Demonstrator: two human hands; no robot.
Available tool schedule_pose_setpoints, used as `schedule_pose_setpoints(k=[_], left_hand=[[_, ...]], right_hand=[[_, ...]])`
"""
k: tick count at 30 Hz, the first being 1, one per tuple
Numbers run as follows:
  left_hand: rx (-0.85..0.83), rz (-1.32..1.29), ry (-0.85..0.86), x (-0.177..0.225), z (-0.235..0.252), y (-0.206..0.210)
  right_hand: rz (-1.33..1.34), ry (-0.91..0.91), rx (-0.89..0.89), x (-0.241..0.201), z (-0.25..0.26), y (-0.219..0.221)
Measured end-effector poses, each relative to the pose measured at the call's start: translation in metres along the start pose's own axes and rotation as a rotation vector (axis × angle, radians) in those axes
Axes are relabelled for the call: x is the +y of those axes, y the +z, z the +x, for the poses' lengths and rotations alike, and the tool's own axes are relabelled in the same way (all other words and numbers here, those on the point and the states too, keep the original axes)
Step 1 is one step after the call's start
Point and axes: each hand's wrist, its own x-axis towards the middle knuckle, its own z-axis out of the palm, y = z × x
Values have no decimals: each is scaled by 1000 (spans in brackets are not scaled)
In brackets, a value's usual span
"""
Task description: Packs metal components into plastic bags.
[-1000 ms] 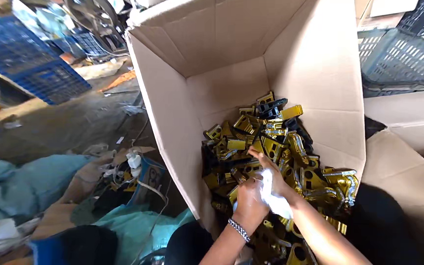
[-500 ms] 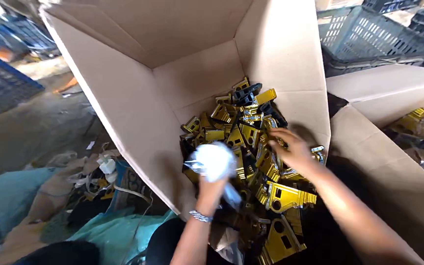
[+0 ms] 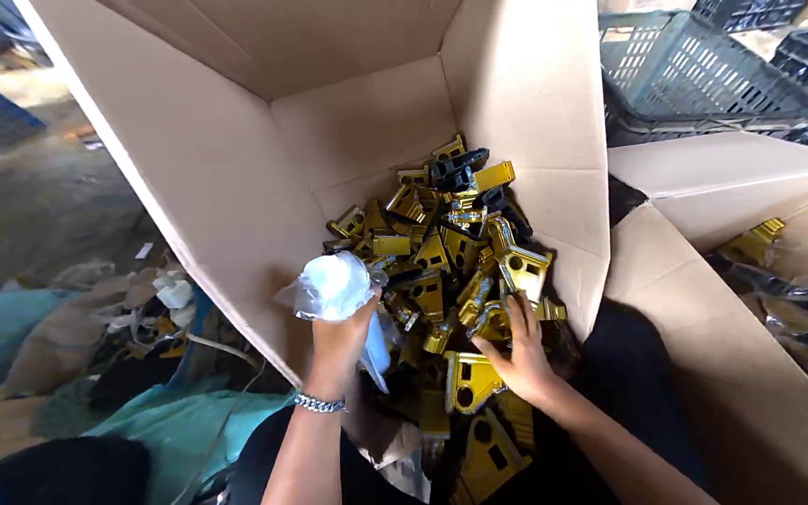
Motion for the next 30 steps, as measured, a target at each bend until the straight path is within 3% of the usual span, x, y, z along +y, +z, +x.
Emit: schedule_pose_setpoints(k=[3,7,10,13,17,20,22,25,28,30], left_hand=[[17,21,3,2,2,2],[102,47,52,-2,7,-7],[126,61,76,2,9,-12],[83,86,72,6,10,-12],[41,133,103,1,6,-15],[48,165,142,-2,-3,-22],[111,100,182,2,4,-22],[221,55,286,0,7,-27],[330,83,517,-10,-2,-56],[387,231,483,-4,-10,-87]], right_hand=[[-2,-5,-70,-14,51,19],[-321,65,-496,-49,78,-6],[-336,-379,-606,-65,8,-29],[-312,-839,-826,-33,-53,-12],[-390,-898,-975,-18,-30,-8],[-374,-817,-866,-31,-7,-20],[-379,-625,-676,-36,22,-27],[-404,-429,-225,-35,57,-37],[-470,-549,102,-46,42,-25],[-360,-701,135,-54,9,-5]])
